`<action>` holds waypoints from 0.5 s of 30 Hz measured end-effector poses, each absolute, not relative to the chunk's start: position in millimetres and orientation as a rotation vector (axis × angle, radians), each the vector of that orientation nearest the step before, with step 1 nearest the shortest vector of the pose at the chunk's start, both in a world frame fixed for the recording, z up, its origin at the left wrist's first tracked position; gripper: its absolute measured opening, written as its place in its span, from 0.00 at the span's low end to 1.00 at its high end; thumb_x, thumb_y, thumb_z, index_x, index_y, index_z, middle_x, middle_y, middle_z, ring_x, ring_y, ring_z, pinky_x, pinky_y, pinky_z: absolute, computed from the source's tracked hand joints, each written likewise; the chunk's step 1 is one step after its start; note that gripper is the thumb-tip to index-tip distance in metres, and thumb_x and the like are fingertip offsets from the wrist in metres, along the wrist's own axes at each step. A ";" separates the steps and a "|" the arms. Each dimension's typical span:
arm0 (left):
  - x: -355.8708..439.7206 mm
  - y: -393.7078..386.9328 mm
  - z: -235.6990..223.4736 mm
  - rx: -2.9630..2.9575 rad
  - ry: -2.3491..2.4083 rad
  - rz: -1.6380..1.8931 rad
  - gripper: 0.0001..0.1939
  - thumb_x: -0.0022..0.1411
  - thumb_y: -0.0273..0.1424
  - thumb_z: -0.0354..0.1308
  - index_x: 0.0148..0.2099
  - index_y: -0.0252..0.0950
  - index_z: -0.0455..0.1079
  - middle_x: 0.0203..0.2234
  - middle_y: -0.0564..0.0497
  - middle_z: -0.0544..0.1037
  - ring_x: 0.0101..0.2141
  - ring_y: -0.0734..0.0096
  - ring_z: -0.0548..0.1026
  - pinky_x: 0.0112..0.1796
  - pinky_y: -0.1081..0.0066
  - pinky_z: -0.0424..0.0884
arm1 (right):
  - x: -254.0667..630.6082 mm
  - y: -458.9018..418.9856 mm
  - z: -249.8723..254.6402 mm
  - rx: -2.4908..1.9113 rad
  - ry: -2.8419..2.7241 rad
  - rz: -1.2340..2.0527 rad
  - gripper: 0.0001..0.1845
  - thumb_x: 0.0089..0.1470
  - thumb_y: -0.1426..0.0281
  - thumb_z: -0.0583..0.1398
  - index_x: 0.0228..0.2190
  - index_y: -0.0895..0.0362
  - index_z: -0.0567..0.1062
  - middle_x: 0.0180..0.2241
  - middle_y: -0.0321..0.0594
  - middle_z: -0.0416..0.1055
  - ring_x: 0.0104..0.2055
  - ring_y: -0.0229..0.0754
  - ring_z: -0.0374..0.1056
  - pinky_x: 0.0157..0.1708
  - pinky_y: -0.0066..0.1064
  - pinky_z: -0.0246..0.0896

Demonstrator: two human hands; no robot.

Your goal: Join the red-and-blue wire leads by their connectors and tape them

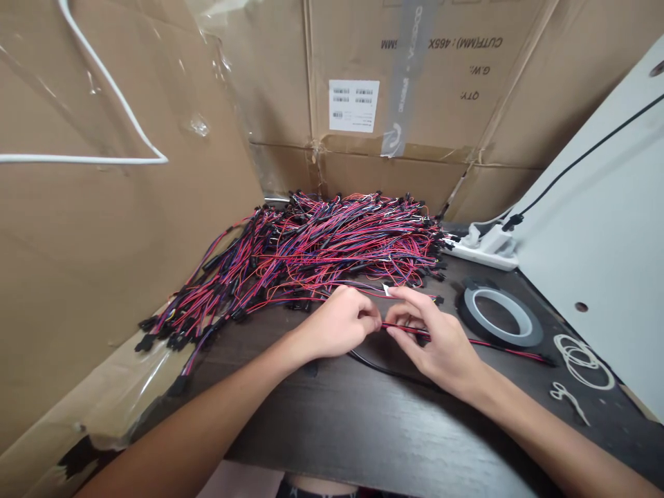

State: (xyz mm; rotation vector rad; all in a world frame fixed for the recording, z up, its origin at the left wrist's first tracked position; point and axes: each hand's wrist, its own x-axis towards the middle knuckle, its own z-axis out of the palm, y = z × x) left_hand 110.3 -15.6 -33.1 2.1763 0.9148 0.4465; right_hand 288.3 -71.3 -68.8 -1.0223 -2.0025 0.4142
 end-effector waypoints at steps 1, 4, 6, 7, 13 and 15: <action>110.3 -15.5 -32.8 2.173 0.921 0.441 0.09 0.55 0.23 0.54 0.29 0.30 0.77 0.21 0.51 0.77 0.24 0.74 0.69 0.28 0.73 0.60 | 288.4 -71.1 -68.8 -1.016 -1.996 0.415 0.26 0.56 0.78 0.54 0.56 0.55 0.56 0.33 0.38 0.73 0.32 0.37 0.71 0.33 0.28 0.69; 110.1 -14.6 -32.6 2.151 0.923 0.426 0.09 0.55 0.23 0.54 0.30 0.30 0.77 0.22 0.51 0.78 0.25 0.73 0.70 0.28 0.73 0.61 | 288.8 -70.8 -68.2 -1.005 -1.976 0.397 0.25 0.56 0.78 0.55 0.54 0.55 0.58 0.32 0.38 0.74 0.32 0.37 0.72 0.34 0.28 0.70; 109.9 -13.9 -33.1 2.134 0.917 0.412 0.09 0.55 0.23 0.54 0.30 0.30 0.77 0.24 0.50 0.78 0.26 0.73 0.71 0.29 0.74 0.63 | 288.9 -70.9 -67.4 -1.009 -1.966 0.376 0.25 0.56 0.78 0.55 0.54 0.55 0.59 0.31 0.37 0.75 0.31 0.37 0.72 0.34 0.28 0.70; 109.8 -13.5 -33.3 2.128 0.912 0.405 0.09 0.56 0.23 0.54 0.30 0.30 0.77 0.25 0.50 0.79 0.27 0.72 0.71 0.30 0.74 0.63 | 289.0 -71.0 -66.9 -1.013 -1.960 0.366 0.25 0.56 0.78 0.56 0.53 0.55 0.59 0.31 0.37 0.75 0.30 0.37 0.72 0.34 0.28 0.70; 110.3 -13.0 -33.5 2.121 0.910 0.406 0.09 0.57 0.25 0.54 0.32 0.29 0.76 0.25 0.50 0.78 0.26 0.73 0.71 0.29 0.74 0.63 | 288.6 -72.1 -63.0 -1.075 -1.919 0.388 0.22 0.54 0.78 0.57 0.50 0.55 0.62 0.29 0.35 0.77 0.28 0.38 0.72 0.30 0.27 0.68; 110.3 -13.2 -33.9 2.125 0.914 0.408 0.09 0.57 0.25 0.55 0.31 0.29 0.76 0.23 0.50 0.78 0.25 0.73 0.70 0.27 0.74 0.62 | 288.4 -72.0 -62.7 -1.094 -1.889 0.436 0.22 0.53 0.78 0.58 0.49 0.55 0.62 0.29 0.35 0.77 0.28 0.37 0.73 0.31 0.27 0.69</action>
